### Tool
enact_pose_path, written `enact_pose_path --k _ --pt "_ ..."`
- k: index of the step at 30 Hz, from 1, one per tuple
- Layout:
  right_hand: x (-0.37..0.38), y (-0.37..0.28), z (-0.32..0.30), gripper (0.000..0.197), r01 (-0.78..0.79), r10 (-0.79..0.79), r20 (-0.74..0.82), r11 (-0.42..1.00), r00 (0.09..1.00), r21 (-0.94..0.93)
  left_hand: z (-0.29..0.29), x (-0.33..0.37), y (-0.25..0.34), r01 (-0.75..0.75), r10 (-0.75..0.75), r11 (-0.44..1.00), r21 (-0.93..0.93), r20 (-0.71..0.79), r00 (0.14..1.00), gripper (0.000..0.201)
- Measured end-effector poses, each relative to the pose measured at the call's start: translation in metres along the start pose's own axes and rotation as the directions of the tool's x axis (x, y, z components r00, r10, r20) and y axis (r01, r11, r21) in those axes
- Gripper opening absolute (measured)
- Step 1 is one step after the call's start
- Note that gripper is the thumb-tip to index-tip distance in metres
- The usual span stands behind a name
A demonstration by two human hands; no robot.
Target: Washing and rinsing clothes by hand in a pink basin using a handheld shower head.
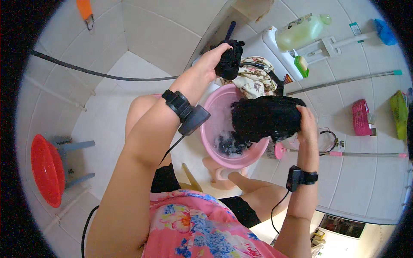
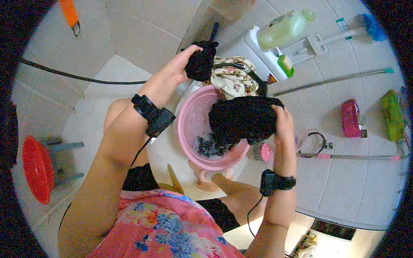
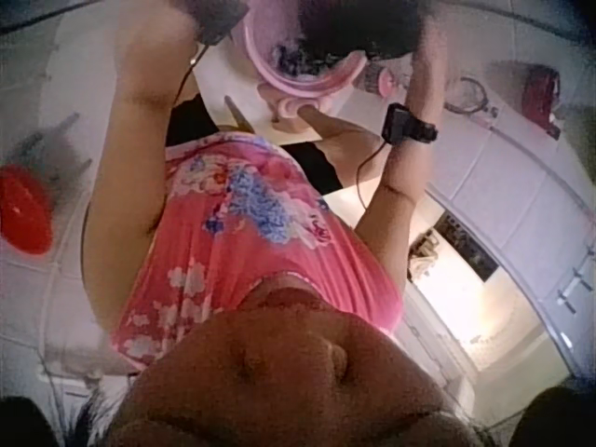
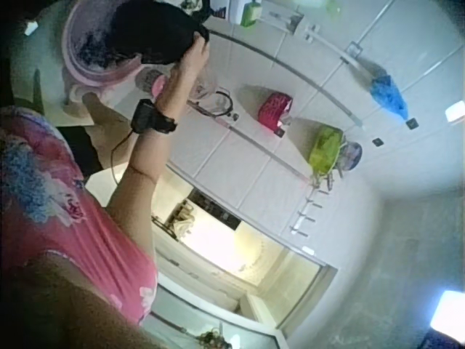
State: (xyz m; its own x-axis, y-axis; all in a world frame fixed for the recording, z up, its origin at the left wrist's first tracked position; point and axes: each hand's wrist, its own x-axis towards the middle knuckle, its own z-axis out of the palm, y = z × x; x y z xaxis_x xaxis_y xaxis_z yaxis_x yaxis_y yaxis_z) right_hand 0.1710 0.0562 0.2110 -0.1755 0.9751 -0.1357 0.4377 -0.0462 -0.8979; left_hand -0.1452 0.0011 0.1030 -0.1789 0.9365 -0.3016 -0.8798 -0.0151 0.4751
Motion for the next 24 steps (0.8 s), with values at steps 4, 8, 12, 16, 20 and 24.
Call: enact_pose_path --k 4,8,12,16,20,24 --pt "0.021 0.046 0.017 0.040 -0.199 0.182 0.131 0.972 0.974 0.127 -0.009 0.002 0.000 -0.009 0.010 1.000 -0.003 0.078 0.997 0.023" --pt "0.023 0.073 0.022 0.047 -0.376 0.311 0.252 0.883 0.917 0.281 -0.007 -0.002 0.005 0.012 -0.013 1.000 0.013 0.044 0.999 0.024" --pt "0.052 0.131 -0.001 0.044 -0.372 0.324 0.200 0.883 0.925 0.287 -0.009 0.000 0.007 0.005 -0.007 1.000 0.027 0.053 0.999 0.024" --pt "0.067 0.180 -0.017 0.031 0.187 -0.262 -0.076 0.835 0.962 -0.517 0.002 -0.003 0.006 0.017 -0.018 0.999 0.039 0.031 0.999 0.025" --pt "0.003 0.134 0.058 0.023 0.533 -0.375 0.379 0.575 0.846 -0.621 -0.004 -0.009 0.002 -0.007 0.007 0.996 0.089 0.003 1.000 0.024" --pt "-0.014 0.163 0.107 0.050 0.543 -0.214 0.518 0.535 0.828 -0.647 -0.012 0.005 -0.007 -0.011 0.010 0.998 0.065 0.014 1.000 0.024"
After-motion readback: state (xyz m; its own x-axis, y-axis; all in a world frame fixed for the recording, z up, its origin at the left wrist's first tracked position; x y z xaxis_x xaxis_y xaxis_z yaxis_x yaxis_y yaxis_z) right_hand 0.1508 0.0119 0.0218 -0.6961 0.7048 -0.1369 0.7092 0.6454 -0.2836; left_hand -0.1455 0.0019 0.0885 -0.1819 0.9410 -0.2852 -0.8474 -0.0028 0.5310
